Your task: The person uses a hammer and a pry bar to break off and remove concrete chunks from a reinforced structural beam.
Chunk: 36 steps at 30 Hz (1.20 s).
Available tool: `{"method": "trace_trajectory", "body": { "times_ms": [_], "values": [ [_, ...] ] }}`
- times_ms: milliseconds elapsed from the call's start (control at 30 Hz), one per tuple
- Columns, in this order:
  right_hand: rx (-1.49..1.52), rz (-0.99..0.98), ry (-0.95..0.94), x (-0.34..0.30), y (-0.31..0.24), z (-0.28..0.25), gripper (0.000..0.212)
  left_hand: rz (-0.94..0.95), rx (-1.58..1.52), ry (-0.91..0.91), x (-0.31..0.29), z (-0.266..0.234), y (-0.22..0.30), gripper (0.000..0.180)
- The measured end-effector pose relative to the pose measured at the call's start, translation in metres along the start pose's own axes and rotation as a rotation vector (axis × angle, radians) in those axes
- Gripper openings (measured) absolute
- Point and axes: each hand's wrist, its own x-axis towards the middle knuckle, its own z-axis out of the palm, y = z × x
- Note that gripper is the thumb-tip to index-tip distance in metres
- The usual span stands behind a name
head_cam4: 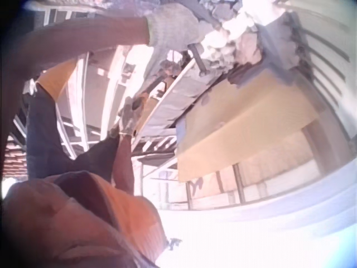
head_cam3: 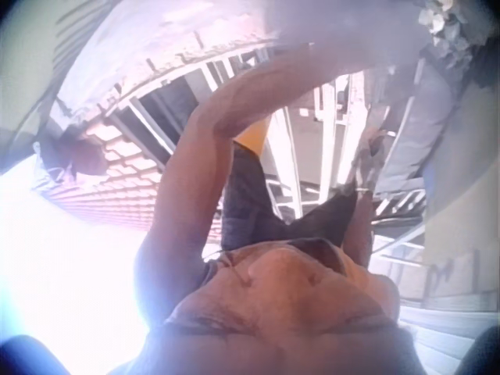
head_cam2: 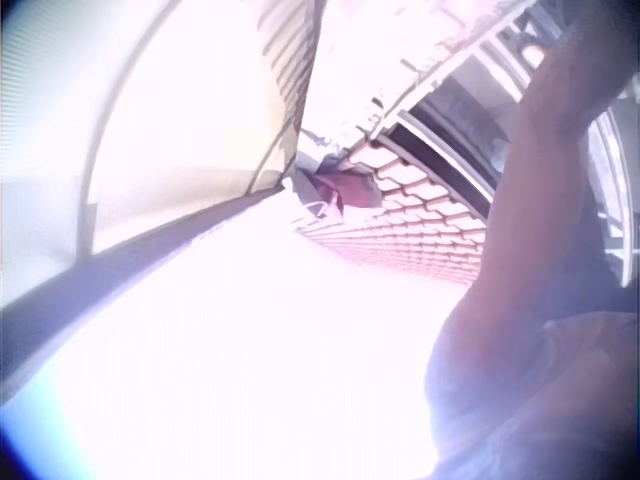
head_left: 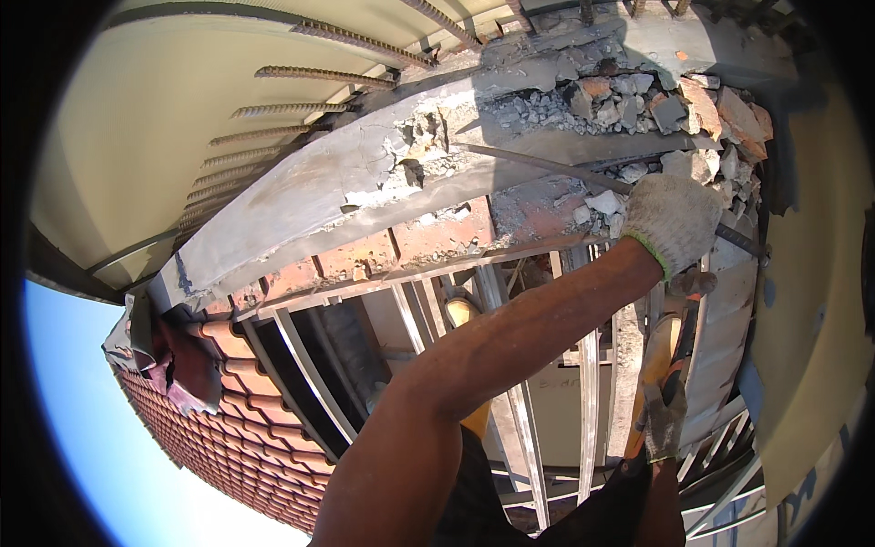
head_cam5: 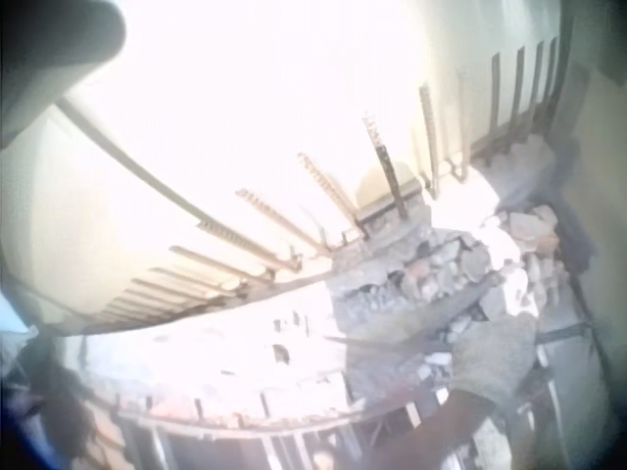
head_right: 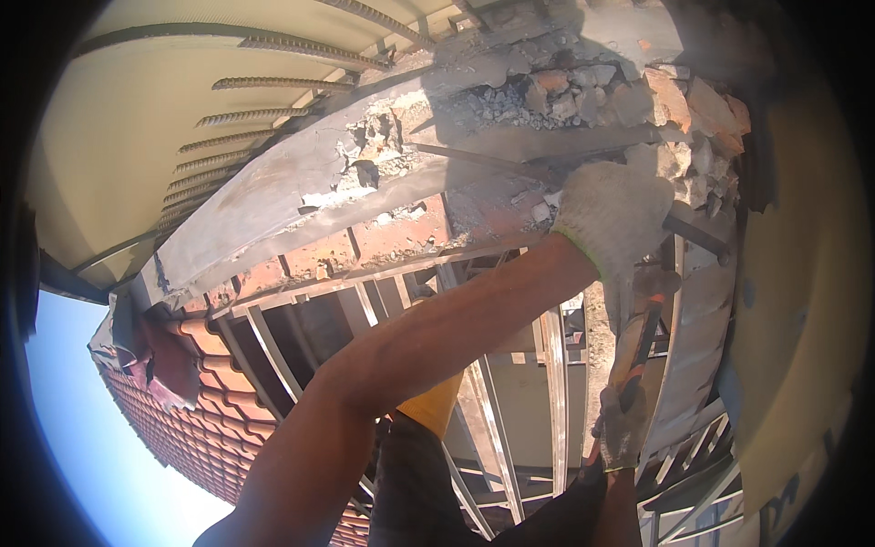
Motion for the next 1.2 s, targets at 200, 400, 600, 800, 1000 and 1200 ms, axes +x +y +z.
{"method": "trace_trajectory", "body": {
  "times_ms": [200, 400, 600, 800, 1000, 1200],
  "values": [
    [0.127, -0.090, -0.048, 0.020, -0.013, -0.005, 0.022, -0.017, 0.026, 0.100, 0.042, 0.048, -0.039, 0.028],
    [0.258, -0.102, -0.121, 0.049, -0.032, -0.013, 0.024, -0.094, 0.226, 0.248, 0.082, 0.092, -0.055, 0.032],
    [0.460, -0.080, -0.194, 0.077, -0.055, -0.020, 0.027, -0.186, 0.202, 0.095, 0.107, 0.094, -0.060, 0.035],
    [0.567, -0.170, -0.072, 0.116, -0.083, -0.054, 0.024, -0.302, 0.225, 0.134, 0.119, 0.108, -0.074, 0.035],
    [0.466, -0.371, 0.473, 0.163, -0.110, -0.108, 0.021, -0.278, 0.259, 0.129, 0.128, 0.114, -0.070, 0.037],
    [0.328, -0.436, 0.373, 0.197, -0.116, -0.030, 0.036, -0.291, 0.267, 0.231, 0.138, 0.121, -0.073, 0.034]
  ]
}}
